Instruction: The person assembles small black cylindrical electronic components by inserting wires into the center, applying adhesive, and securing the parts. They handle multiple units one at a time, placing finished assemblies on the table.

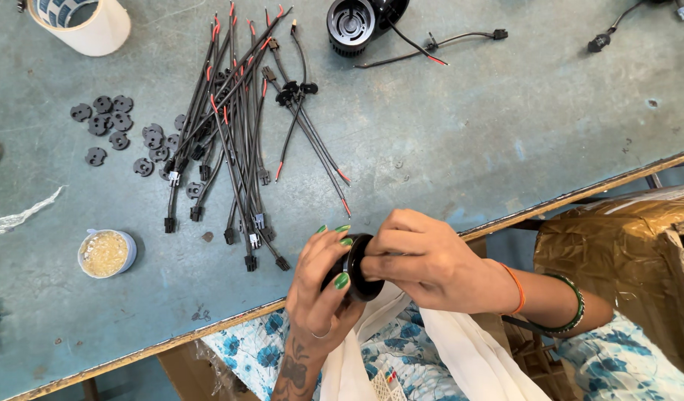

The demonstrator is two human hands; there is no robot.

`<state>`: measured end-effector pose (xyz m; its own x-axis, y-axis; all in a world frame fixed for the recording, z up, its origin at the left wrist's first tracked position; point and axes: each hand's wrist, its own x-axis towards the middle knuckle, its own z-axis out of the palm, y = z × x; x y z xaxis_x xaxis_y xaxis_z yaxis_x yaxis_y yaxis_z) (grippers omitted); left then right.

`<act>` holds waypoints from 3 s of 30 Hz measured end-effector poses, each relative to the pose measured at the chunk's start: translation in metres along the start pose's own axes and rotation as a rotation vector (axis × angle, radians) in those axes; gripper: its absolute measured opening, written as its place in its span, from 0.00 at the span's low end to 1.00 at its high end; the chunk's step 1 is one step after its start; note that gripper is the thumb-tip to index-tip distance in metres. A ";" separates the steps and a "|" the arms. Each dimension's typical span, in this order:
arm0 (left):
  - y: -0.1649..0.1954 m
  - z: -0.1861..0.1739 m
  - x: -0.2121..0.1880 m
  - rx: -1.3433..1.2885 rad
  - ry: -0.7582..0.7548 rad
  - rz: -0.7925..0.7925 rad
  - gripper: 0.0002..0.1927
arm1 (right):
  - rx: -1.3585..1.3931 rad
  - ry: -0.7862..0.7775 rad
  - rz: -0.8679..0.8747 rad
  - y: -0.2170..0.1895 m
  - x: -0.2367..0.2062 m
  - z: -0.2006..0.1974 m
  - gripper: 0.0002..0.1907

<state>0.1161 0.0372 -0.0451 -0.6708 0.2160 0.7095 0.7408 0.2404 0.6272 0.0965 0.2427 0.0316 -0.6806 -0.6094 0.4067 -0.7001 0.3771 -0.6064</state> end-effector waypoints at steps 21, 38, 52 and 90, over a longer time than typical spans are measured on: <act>0.001 -0.004 0.020 0.016 -0.007 -0.067 0.43 | -0.310 0.087 -0.038 -0.019 0.011 -0.001 0.13; 0.014 -0.015 0.033 0.101 -0.175 -0.338 0.46 | -0.377 -0.006 -0.228 -0.004 0.011 0.001 0.09; 0.006 -0.021 0.033 -0.060 -0.170 -0.498 0.42 | -0.249 -0.010 -0.190 0.005 0.012 -0.003 0.14; -0.008 0.013 0.001 -0.440 0.417 -0.515 0.43 | 0.002 0.311 0.242 0.011 0.028 0.037 0.14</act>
<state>0.1090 0.0476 -0.0534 -0.9287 -0.2134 0.3032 0.3454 -0.2006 0.9168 0.0776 0.2042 0.0105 -0.8593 -0.2624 0.4390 -0.5109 0.4827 -0.7113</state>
